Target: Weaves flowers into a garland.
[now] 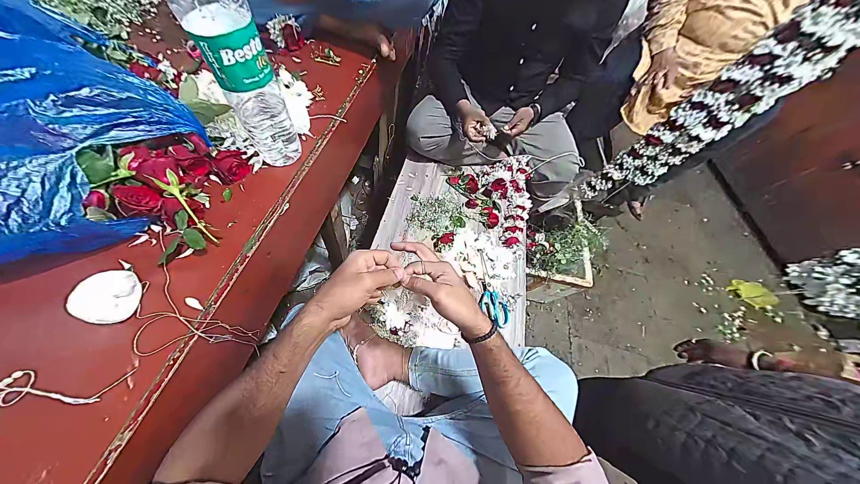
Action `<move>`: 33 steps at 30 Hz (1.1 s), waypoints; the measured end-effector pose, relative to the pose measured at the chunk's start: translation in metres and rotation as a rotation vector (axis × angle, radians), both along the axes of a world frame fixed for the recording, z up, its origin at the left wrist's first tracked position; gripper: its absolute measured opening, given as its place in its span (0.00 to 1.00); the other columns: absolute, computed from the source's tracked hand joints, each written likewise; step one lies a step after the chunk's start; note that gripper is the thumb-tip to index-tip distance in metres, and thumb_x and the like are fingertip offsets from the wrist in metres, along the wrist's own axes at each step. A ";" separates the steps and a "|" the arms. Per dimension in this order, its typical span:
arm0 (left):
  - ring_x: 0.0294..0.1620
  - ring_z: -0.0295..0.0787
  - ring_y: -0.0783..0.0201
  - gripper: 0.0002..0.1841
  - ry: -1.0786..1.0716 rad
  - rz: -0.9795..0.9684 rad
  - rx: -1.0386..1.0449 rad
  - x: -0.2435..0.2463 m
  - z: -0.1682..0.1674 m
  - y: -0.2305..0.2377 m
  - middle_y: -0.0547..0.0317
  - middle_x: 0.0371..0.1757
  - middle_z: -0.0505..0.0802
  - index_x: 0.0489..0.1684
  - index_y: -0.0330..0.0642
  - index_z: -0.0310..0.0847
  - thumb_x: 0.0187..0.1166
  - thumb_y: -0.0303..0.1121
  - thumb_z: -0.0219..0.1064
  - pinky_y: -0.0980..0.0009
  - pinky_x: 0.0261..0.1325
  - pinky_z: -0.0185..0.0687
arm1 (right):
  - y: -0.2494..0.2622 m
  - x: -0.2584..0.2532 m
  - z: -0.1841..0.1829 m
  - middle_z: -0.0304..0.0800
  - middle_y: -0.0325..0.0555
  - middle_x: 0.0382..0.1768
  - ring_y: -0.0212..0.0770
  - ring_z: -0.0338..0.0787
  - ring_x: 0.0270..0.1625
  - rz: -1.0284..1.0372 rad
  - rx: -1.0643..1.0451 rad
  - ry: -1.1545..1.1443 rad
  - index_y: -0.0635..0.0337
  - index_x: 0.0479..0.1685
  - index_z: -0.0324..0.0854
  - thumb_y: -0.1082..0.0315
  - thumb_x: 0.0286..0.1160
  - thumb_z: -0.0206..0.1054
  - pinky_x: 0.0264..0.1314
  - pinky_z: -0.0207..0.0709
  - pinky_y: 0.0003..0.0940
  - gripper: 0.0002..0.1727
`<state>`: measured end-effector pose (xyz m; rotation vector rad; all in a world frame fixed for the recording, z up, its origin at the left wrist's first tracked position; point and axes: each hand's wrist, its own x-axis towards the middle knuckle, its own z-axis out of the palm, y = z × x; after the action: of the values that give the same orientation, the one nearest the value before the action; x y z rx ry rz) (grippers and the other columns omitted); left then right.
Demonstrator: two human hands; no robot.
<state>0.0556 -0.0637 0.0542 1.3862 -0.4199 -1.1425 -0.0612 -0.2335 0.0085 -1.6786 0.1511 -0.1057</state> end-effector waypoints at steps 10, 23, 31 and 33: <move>0.15 0.63 0.77 0.06 -0.128 -0.056 0.007 0.007 0.016 0.009 0.64 0.18 0.78 0.37 0.39 0.85 0.84 0.27 0.64 0.82 0.19 0.57 | 0.005 0.000 0.005 0.91 0.52 0.61 0.47 0.88 0.67 -0.051 0.144 -0.199 0.64 0.43 0.93 0.73 0.73 0.73 0.69 0.84 0.47 0.06; 0.16 0.71 0.71 0.09 -0.313 -0.112 0.105 0.009 0.021 0.006 0.58 0.21 0.84 0.35 0.37 0.86 0.85 0.30 0.65 0.77 0.20 0.67 | 0.025 -0.005 0.003 0.94 0.48 0.40 0.40 0.92 0.43 -0.176 0.130 -0.161 0.64 0.42 0.89 0.73 0.78 0.68 0.50 0.87 0.38 0.05; 0.18 0.68 0.75 0.08 -0.195 -0.085 0.051 -0.001 0.016 0.008 0.62 0.21 0.81 0.36 0.38 0.84 0.86 0.28 0.62 0.80 0.22 0.61 | 0.035 -0.014 -0.002 0.94 0.44 0.40 0.36 0.92 0.45 -0.232 0.086 -0.128 0.61 0.41 0.90 0.71 0.79 0.69 0.49 0.87 0.36 0.05; 0.18 0.67 0.75 0.07 -0.153 -0.056 0.022 -0.007 0.010 0.016 0.63 0.19 0.80 0.37 0.39 0.85 0.85 0.28 0.63 0.80 0.23 0.62 | 0.039 -0.022 -0.008 0.94 0.49 0.53 0.42 0.91 0.60 -0.232 0.165 -0.159 0.64 0.46 0.92 0.73 0.80 0.67 0.65 0.86 0.42 0.08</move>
<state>0.0482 -0.0482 0.0638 1.4946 -0.5599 -1.0920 -0.0831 -0.1949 0.0007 -1.4766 0.2280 -0.3900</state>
